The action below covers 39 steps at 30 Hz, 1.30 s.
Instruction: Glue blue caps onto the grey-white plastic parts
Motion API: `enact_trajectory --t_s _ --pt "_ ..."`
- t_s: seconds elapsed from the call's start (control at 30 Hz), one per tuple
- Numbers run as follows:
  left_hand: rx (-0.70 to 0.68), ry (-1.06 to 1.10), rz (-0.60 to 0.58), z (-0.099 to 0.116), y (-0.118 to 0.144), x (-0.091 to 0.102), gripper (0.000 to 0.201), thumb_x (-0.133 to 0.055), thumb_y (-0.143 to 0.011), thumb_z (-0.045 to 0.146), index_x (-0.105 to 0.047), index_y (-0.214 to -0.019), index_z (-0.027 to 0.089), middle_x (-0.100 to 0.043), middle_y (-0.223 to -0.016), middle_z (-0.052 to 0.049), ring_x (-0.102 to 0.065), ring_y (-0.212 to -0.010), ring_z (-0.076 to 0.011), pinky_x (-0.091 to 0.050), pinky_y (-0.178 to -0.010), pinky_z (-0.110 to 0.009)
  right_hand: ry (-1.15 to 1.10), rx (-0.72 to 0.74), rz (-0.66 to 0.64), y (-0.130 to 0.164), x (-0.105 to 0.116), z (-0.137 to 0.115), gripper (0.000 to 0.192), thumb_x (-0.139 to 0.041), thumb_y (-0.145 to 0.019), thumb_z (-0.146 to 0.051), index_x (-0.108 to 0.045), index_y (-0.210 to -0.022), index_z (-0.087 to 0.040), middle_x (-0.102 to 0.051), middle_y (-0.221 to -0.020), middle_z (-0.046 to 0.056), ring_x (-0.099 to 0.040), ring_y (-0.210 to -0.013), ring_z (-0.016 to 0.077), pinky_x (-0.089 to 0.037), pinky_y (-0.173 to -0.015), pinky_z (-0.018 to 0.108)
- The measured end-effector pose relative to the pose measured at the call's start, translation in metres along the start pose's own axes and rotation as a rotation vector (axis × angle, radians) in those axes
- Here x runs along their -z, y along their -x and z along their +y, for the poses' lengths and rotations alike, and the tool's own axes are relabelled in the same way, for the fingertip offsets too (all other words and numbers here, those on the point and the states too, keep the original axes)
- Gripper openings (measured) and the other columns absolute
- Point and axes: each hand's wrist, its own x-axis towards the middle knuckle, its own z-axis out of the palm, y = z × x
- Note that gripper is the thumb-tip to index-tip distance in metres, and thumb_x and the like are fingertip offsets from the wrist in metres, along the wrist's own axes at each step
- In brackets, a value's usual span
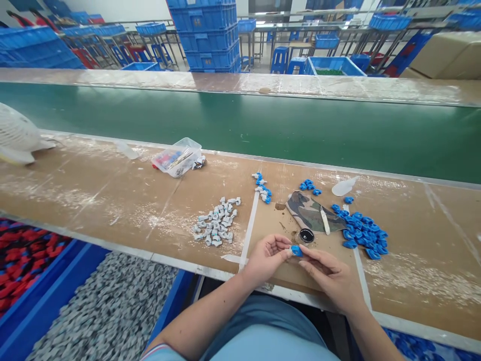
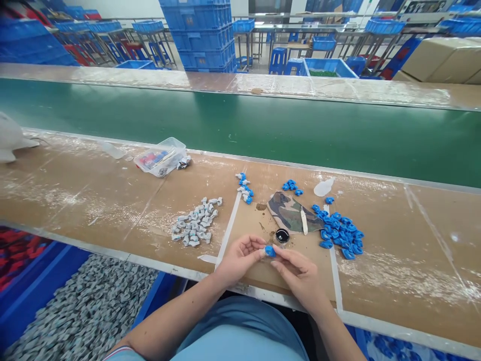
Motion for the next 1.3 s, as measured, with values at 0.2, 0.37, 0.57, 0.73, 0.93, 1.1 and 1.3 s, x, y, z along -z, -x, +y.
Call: enact_trajectory --t_s 0.2,0.37,0.57,0.73,0.93,1.1,1.3 --pt "-0.24 -0.573 0.109 0.033 -0.045 0.034 0.012 -0.066 -0.072 0.016 -0.064 -0.084 0.016 -0.068 -0.08 -0.004 -0.064 -0.075 -0.0154 -0.051 -0.072 -0.028 0.226 -0.032 0.238 0.006 0.046 0.025 0.027 -0.064 -0.074 -0.047 -0.074 -0.089 -0.027 -0.073 -0.091 0.005 -0.068 -0.082 0.0242 -0.057 -0.073 0.036" --pt "-0.401 -0.838 0.295 0.062 -0.089 0.061 0.016 -0.057 -0.072 0.005 -0.063 -0.083 0.016 -0.069 -0.085 -0.005 -0.065 -0.078 -0.0167 -0.053 -0.077 -0.031 0.331 -0.076 0.382 0.006 0.076 0.047 0.033 -0.061 -0.073 -0.051 -0.073 -0.09 -0.026 -0.073 -0.092 0.005 -0.068 -0.081 0.0249 -0.057 -0.071 0.037" --pt "-0.494 -0.977 0.384 0.07 -0.09 0.088 0.029 -0.053 -0.075 0.011 -0.06 -0.103 0.017 -0.067 -0.106 -0.011 -0.065 -0.089 -0.0222 -0.051 -0.084 -0.039 0.495 -0.112 0.538 0.011 0.1 0.07 0.043 -0.053 -0.075 -0.056 -0.071 -0.089 -0.019 -0.072 -0.083 0.01 -0.066 -0.068 0.023 -0.053 -0.065 0.038" --pt "-0.464 -1.491 0.381 0.072 -0.065 0.114 0.019 -0.054 -0.075 0.018 -0.064 -0.092 0.017 -0.069 -0.098 -0.013 -0.06 -0.097 -0.0311 -0.043 -0.089 -0.047 0.602 -0.104 0.492 0.008 0.103 0.07 0.041 -0.048 -0.079 -0.053 -0.07 -0.088 -0.019 -0.07 -0.079 0.009 -0.062 -0.063 0.0204 -0.051 -0.06 0.036" --pt "-0.31 -1.611 0.317 0.072 -0.058 0.118 0.016 -0.05 -0.079 0.017 -0.065 -0.083 0.018 -0.069 -0.091 -0.012 -0.059 -0.092 -0.0285 -0.043 -0.084 -0.041 0.775 -0.1 0.452 -0.011 0.092 0.06 0.04 -0.045 -0.078 -0.051 -0.068 -0.092 -0.021 -0.063 -0.079 0.008 -0.058 -0.061 0.0203 -0.047 -0.055 0.035" --pt "-0.194 -1.659 0.295 0.081 -0.061 0.113 0.013 -0.051 -0.077 0.012 -0.063 -0.081 0.014 -0.066 -0.089 -0.015 -0.058 -0.09 -0.0299 -0.042 -0.082 -0.041 0.782 -0.115 0.354 -0.017 0.095 0.055 0.042 -0.042 -0.075 -0.057 -0.066 -0.074 -0.022 -0.06 -0.072 0.007 -0.057 -0.057 0.0201 -0.047 -0.054 0.036" --pt "-0.206 -1.671 0.306 0.085 -0.053 0.105 0.014 -0.049 -0.081 0.009 -0.061 -0.085 0.015 -0.066 -0.09 -0.012 -0.055 -0.094 -0.0273 -0.041 -0.083 -0.038 0.812 0.0 0.314 -0.012 0.106 0.059 0.052 -0.037 -0.074 -0.068 -0.068 -0.075 -0.027 -0.063 -0.071 0.011 -0.061 -0.06 0.0286 -0.045 -0.047 0.041"
